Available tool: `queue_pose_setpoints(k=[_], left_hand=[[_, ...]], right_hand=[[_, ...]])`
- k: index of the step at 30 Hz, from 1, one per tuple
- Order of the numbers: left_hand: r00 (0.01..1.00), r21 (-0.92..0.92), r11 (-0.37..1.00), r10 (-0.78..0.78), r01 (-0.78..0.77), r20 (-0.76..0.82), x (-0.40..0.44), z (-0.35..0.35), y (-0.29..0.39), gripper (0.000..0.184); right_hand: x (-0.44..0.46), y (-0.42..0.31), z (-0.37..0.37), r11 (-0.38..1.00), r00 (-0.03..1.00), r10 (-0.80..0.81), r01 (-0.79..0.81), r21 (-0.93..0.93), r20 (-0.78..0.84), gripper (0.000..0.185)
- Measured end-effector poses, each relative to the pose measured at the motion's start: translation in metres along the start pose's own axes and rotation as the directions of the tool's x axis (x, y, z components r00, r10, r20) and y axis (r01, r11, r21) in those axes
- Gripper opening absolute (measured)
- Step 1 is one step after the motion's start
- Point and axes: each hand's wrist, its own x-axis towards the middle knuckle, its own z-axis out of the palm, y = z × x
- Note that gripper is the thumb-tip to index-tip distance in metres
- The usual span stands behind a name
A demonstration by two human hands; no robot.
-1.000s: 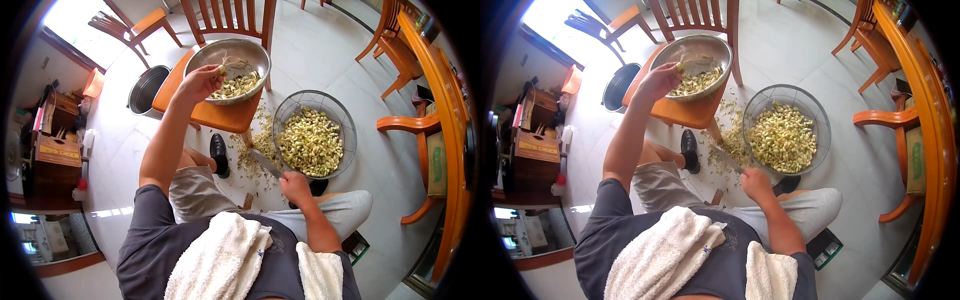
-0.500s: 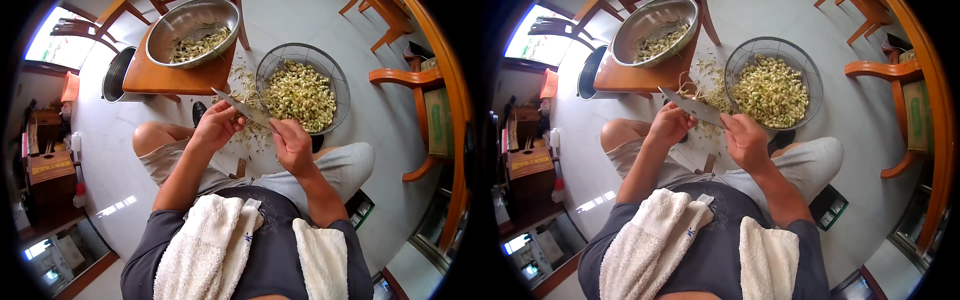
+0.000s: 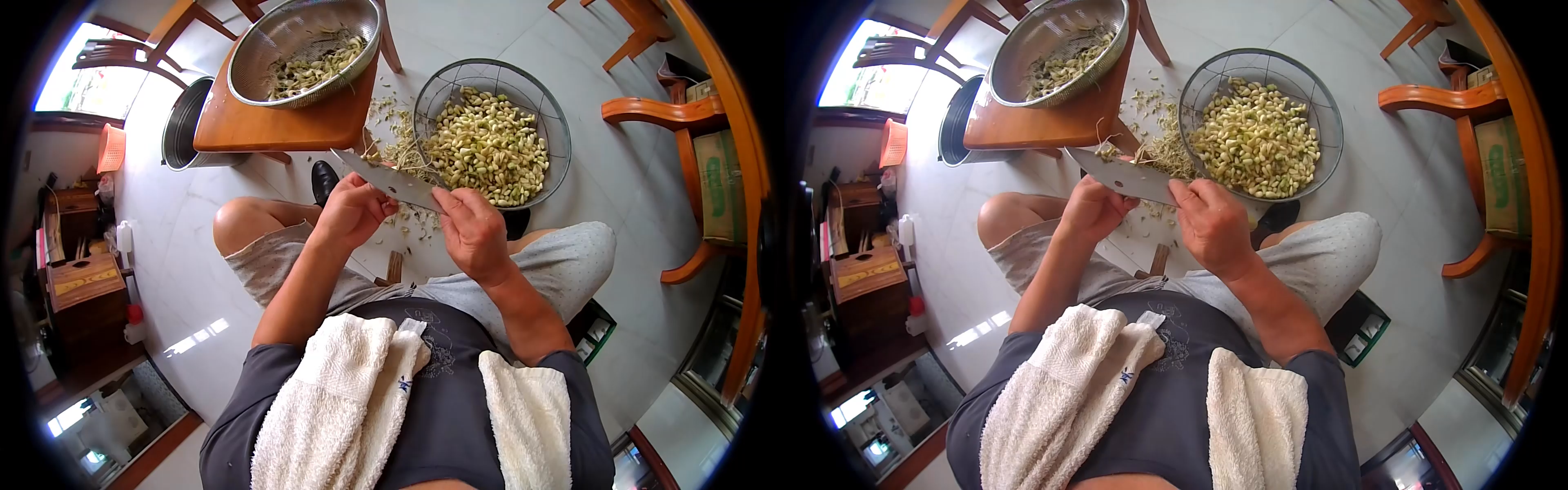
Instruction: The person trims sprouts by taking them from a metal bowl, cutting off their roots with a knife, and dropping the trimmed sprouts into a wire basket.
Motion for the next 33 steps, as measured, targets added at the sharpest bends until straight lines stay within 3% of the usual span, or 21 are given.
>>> queue_pose_setpoints(k=[10,15,18,19,22,28,33], left_hand=[[0.981,0.157,0.972,0.185,-0.174,-0.054,0.003,-0.004,-0.010,0.010],[0.979,0.149,0.967,0.201,-0.205,0.043,0.000,-0.006,-0.006,0.010],[0.973,0.122,0.970,0.194,-0.209,0.121,-0.002,-0.003,-0.001,0.011],[0.970,0.108,0.971,0.195,-0.211,0.142,-0.002,-0.001,0.001,0.012],[0.987,0.014,0.990,0.137,-0.139,0.088,-0.002,-0.001,0.004,0.019],[0.992,-0.129,0.992,0.021,-0.004,0.126,0.003,-0.018,0.001,0.027],[0.985,-0.140,0.990,-0.007,0.031,0.174,0.006,-0.024,0.001,0.028]], right_hand=[[-0.004,0.001,0.006,1.000,1.000,0.018,-0.018,0.020,0.018,0.032],[-0.010,0.004,0.014,0.998,0.998,0.057,-0.057,0.017,-0.021,0.027],[-0.022,0.030,0.028,0.931,0.921,0.364,-0.356,-0.082,0.135,0.020],[-0.024,0.033,0.028,0.929,0.920,0.370,-0.365,-0.060,0.128,0.018],[-0.022,0.036,0.027,0.923,0.916,0.382,-0.385,0.003,0.122,0.014],[-0.014,0.028,0.025,0.895,0.903,0.412,-0.426,0.136,0.120,0.013],[-0.010,0.023,0.021,0.875,0.895,0.425,-0.445,0.192,0.135,0.013]])
